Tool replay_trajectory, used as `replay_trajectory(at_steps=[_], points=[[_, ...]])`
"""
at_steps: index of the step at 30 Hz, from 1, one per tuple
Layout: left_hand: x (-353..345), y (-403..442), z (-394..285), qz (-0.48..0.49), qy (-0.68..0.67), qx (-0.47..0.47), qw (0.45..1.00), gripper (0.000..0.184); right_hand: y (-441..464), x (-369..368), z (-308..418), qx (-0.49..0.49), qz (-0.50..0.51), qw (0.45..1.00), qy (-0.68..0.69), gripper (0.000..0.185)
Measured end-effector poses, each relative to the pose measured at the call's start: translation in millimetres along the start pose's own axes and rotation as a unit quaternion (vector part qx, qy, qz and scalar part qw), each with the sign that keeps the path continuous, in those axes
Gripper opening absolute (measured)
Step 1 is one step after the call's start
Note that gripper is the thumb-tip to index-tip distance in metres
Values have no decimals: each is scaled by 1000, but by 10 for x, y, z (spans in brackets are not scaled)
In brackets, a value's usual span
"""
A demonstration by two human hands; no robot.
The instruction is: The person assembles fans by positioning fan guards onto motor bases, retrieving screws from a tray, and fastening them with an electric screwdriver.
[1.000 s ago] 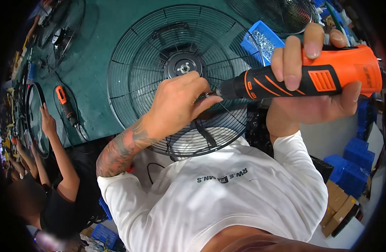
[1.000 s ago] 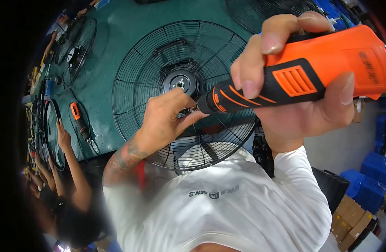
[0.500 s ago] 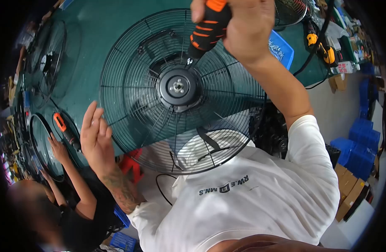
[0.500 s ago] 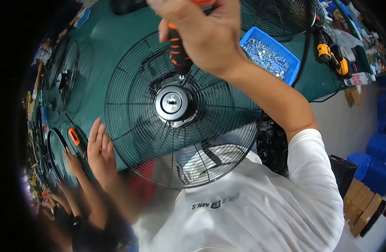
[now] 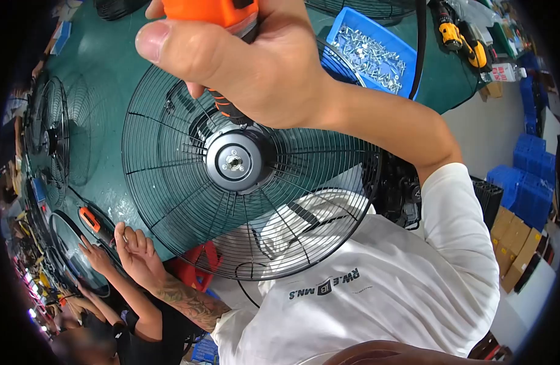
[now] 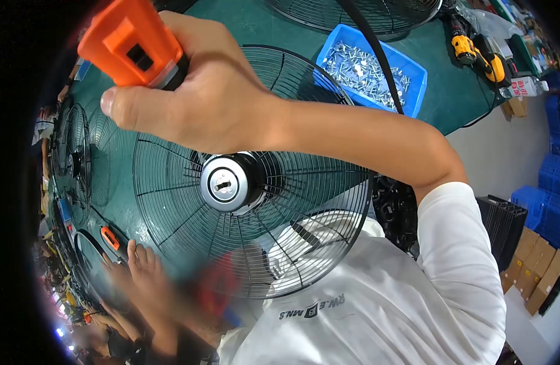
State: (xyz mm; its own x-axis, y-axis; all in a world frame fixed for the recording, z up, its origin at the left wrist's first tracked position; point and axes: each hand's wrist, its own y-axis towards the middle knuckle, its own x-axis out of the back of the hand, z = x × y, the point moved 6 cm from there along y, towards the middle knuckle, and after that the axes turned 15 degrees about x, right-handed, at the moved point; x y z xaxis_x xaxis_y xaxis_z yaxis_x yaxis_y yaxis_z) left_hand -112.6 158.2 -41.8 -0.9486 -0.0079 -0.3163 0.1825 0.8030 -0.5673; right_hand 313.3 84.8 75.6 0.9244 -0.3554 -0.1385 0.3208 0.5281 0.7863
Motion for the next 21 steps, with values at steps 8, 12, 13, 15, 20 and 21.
replay_trajectory(at_steps=[8, 12, 13, 15, 20, 21], points=[[-265, 231, 128, -104, 334, -106, 931, 34, -8, -187, 14, -15, 58, 992, 107, 22], [-420, 212, 247, -56, 329, -70, 940, 31, -127, -292, -30, 15, 78, 997, -18, 25], [-443, 209, 274, -39, 332, -62, 940, 30, -211, -302, -103, -74, 56, 994, 60, 29], [-434, 185, 284, -45, 310, -52, 948, 28, -272, -351, -108, -171, 47, 975, 137, 32], [-332, 251, 369, -28, 319, -87, 943, 28, -173, -336, -52, -98, 131, 984, 65, 50], [-331, 251, 362, -29, 326, -85, 941, 28, -180, -350, -52, -109, 130, 983, 72, 51]])
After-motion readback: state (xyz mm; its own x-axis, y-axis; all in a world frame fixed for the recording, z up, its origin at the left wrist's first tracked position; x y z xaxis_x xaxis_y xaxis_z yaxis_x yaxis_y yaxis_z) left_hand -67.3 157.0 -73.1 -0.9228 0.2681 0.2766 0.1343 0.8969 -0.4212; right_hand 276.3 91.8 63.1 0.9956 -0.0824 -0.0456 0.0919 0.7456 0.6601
